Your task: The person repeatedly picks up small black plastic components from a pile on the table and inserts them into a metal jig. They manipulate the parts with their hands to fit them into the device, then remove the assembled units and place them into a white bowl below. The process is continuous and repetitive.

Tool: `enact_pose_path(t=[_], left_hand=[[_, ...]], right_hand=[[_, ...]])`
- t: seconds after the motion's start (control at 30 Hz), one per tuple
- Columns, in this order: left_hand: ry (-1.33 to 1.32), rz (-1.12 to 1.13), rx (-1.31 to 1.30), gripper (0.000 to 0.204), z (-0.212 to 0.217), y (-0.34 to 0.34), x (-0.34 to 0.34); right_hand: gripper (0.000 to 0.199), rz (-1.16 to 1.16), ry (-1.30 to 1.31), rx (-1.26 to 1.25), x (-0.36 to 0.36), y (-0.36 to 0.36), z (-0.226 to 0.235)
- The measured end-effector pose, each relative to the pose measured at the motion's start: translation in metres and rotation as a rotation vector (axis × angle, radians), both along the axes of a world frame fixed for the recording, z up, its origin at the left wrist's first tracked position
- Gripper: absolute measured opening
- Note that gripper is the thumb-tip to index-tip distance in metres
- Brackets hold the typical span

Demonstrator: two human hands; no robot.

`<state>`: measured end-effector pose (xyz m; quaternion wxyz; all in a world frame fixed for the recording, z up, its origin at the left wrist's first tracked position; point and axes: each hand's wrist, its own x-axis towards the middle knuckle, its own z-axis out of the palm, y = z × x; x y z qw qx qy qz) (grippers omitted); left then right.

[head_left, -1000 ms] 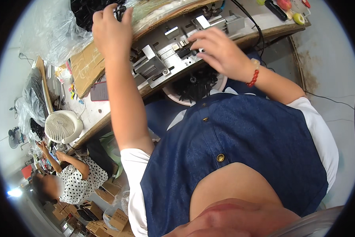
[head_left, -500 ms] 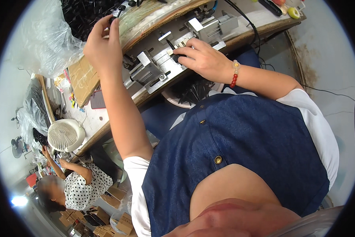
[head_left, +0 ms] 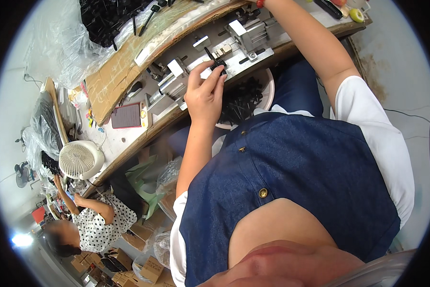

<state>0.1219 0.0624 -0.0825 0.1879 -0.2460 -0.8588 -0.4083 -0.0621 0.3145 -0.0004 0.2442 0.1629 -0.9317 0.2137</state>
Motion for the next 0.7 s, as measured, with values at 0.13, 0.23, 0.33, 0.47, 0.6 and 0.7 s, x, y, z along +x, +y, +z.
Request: enact_pose_path(t=[0.13, 0.23, 0.33, 0.47, 0.6, 0.7], left_hand=[[0.047, 0.024, -0.055, 0.025, -0.010, 0.007, -0.001], [-0.019, 0.030, -0.065, 0.027, -0.003, 0.010, 0.001], [-0.062, 0.025, -0.027, 0.028, 0.014, 0.007, -0.001], [0.255, 0.069, -0.003, 0.020, 0.063, -0.002, -0.051], [0.359, 0.311, -0.191, 0.027, 0.098, -0.009, -0.134], [0.168, 0.450, -0.548, 0.036, 0.106, -0.021, -0.172]], right_hand=[[0.022, 0.032, 0.033, -0.036, 0.003, 0.004, 0.001], [0.019, 0.059, 0.066, -0.186, 0.035, 0.009, 0.011], [0.018, 0.064, -0.054, -0.372, 0.100, -0.005, 0.028], [0.016, 0.340, 0.104, -0.302, 0.155, -0.013, -0.001], [0.017, 0.406, 0.067, -0.130, 0.193, -0.034, -0.038], [0.016, 0.429, 0.044, -0.065, 0.195, -0.053, -0.057]])
